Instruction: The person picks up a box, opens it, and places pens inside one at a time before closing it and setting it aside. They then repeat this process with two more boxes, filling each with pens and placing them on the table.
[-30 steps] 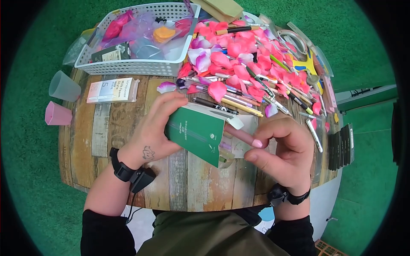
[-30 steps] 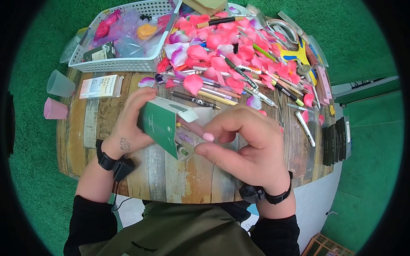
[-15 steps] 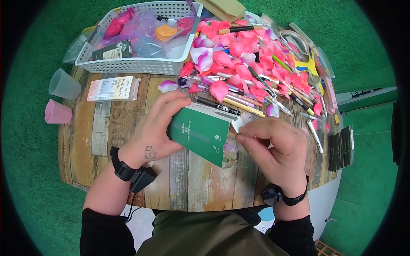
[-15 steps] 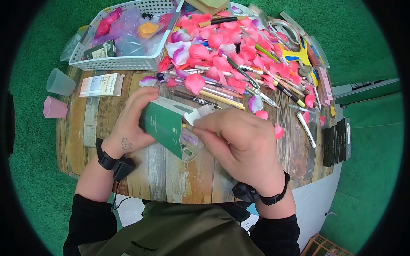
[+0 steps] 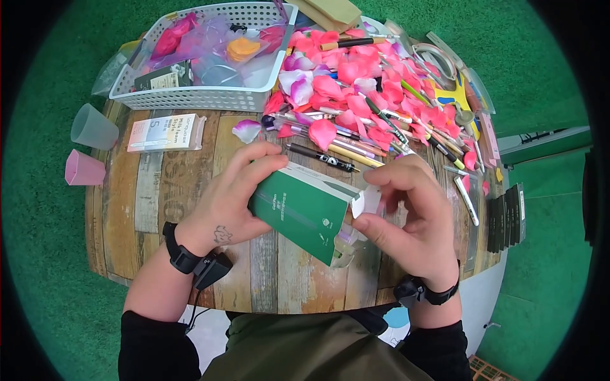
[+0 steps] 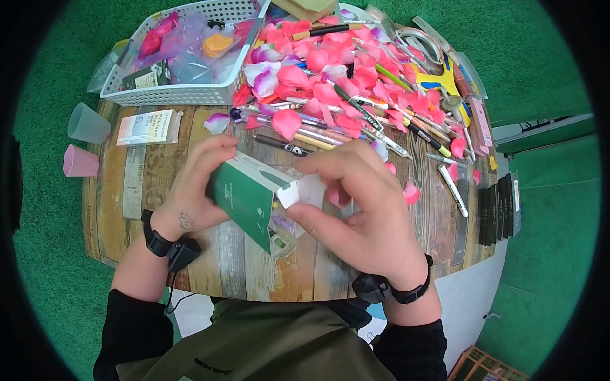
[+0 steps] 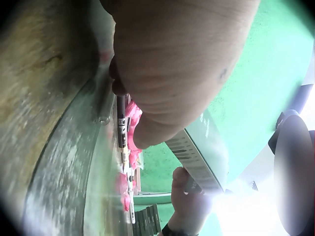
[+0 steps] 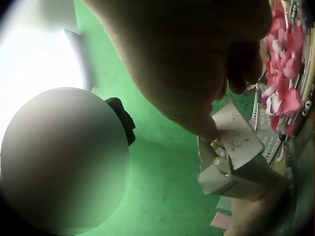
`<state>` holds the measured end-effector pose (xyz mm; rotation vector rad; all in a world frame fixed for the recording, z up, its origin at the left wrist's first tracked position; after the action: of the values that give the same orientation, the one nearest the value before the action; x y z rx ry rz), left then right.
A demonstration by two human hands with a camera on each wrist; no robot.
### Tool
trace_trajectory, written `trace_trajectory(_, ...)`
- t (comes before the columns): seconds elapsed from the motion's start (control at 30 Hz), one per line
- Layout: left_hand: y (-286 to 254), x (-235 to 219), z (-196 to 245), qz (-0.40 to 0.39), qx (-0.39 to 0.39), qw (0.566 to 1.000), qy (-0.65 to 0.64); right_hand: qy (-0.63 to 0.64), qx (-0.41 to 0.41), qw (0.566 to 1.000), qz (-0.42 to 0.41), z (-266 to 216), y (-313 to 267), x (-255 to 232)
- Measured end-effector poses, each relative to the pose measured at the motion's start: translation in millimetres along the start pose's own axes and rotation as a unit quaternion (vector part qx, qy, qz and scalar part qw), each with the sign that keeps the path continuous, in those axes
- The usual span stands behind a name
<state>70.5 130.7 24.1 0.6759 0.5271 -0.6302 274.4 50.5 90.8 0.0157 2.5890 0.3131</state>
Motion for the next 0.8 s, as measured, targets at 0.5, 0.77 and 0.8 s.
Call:
trace_trajectory(0.5, 1, -2, -3, 0.007, -0.022, 1.0, 0.0, -0.049, -0.173, 0.983, -0.037, -22, -11, 28)
trace_trajectory(0.77, 0, 0, 1, 0.015, -0.045, 0.999, 0.016, -0.044, -0.159, 0.986, 0.01, -19, -8, 53)
trace_trajectory(0.8, 0, -1, 1, 0.017, -0.044, 0.999, 0.018, -0.046, -0.155, 0.987, 0.013, -18, -8, 52)
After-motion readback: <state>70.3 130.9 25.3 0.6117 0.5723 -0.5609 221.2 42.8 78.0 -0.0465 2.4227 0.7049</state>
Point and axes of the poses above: each hand's wrist, its own y-axis towards the middle knuckle, its own x-axis out of the palm, z = x × y, the point moved 9 cm from there along y, towards the middle knuckle, and after that the axes turned 5 degrees about -x, right-handed, at the moved point
